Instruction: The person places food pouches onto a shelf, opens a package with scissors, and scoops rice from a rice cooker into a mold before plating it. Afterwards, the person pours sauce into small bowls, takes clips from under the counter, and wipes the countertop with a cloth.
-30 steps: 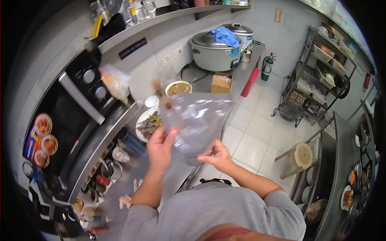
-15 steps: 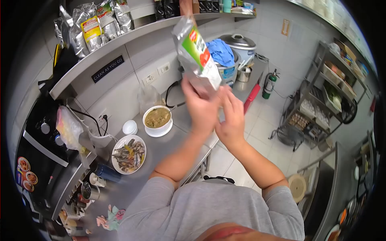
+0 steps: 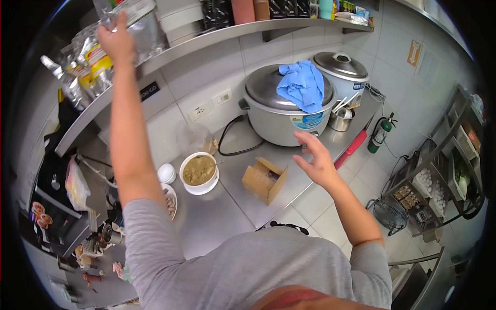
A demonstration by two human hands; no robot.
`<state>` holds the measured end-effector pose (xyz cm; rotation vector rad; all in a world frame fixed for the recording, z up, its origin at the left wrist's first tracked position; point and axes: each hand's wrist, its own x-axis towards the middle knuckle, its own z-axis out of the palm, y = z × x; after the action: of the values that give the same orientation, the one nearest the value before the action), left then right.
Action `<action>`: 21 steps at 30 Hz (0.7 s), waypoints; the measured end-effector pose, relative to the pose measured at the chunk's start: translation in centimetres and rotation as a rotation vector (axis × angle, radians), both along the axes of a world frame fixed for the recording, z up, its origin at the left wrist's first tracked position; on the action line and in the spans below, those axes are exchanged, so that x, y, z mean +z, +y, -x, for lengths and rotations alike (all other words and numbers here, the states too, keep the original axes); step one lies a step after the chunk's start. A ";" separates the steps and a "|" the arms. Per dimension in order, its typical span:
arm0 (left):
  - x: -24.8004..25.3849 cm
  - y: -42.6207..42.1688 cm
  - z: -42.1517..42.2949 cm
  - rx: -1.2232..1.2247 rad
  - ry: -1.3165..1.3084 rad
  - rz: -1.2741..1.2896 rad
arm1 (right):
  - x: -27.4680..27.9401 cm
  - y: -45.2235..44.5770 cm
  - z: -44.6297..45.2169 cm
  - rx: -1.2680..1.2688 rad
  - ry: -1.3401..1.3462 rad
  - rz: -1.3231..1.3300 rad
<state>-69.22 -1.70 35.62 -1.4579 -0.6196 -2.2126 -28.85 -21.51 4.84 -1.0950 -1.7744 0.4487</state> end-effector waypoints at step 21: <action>-8.8 -4.0 -16.5 0.389 0.264 0.255 | 0.2 26.9 -28.2 0.035 0.052 0.139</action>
<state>-52.77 -5.67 26.79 -1.5592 -1.0227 -1.6595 -0.69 5.35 5.07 -1.1393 -1.7397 0.6246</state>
